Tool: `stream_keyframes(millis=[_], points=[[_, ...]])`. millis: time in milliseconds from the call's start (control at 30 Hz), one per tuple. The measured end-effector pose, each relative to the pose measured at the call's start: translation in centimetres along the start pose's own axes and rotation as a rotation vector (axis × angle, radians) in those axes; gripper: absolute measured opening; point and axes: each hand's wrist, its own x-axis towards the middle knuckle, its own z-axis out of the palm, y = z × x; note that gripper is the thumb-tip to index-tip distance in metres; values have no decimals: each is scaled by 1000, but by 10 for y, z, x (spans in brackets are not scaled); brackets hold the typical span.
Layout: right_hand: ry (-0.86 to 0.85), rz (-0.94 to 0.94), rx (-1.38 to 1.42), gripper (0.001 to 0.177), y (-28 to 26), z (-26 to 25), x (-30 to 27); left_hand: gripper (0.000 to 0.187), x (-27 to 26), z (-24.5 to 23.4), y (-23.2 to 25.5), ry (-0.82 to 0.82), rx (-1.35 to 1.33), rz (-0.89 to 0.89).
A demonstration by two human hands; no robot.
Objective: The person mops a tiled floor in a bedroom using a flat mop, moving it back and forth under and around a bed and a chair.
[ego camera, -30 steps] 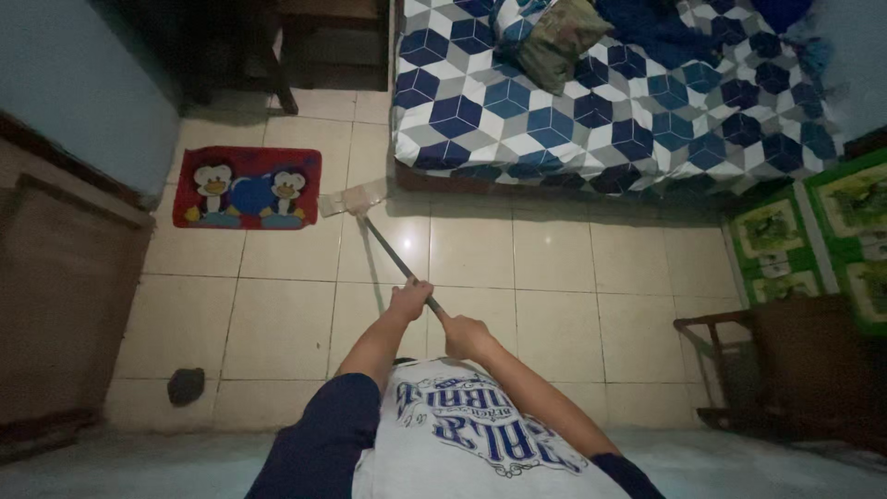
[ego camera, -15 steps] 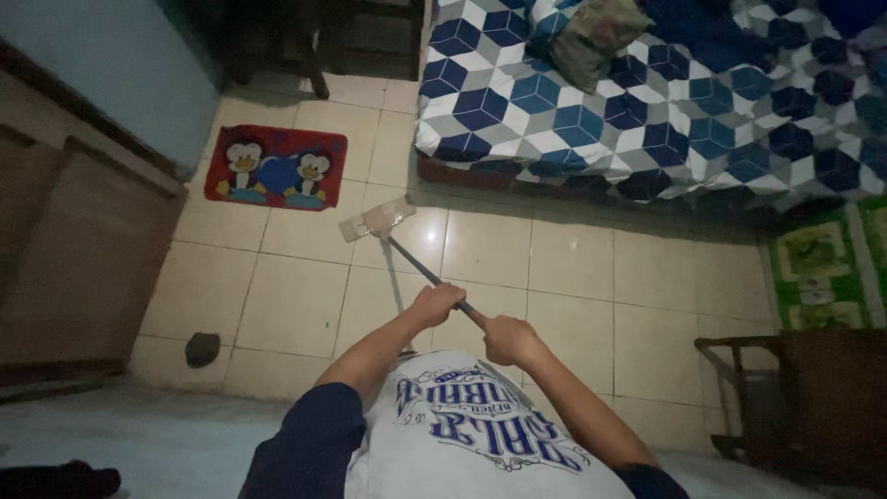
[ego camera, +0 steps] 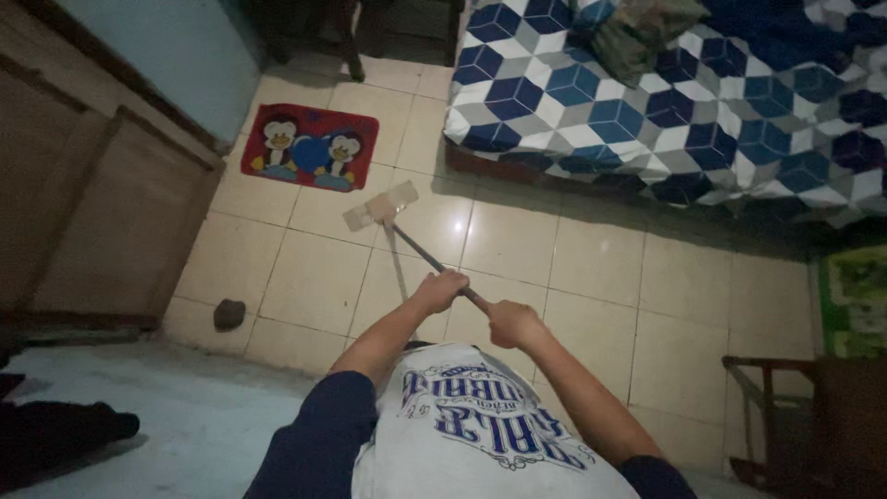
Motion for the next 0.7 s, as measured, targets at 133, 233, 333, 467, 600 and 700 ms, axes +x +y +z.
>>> stream_keyframes(millis=[133, 233, 333, 467, 600, 700], points=[[8, -100, -61, 79, 12, -29, -16, 8, -16, -7, 5, 42, -13, 37], [-33, -182, -73, 83, 0, -25, -6, 7, -38, -7, 2, 1, 29, -55], [-73, -211, -126, 89, -18, 4, 21, 14, -56, 1, -10, 56, 97, -103], [-27, -277, -92, 73, -27, 21, 58, 11, -74, 4, -24, 149, 39, -240], [-42, -308, -154, 85, -48, -10, 66, 8, -80, -15, -38, 167, -36, -343], [-82, -308, -223, 81, -64, -39, 62, 7, -87, -35, -45, 153, -100, -337]])
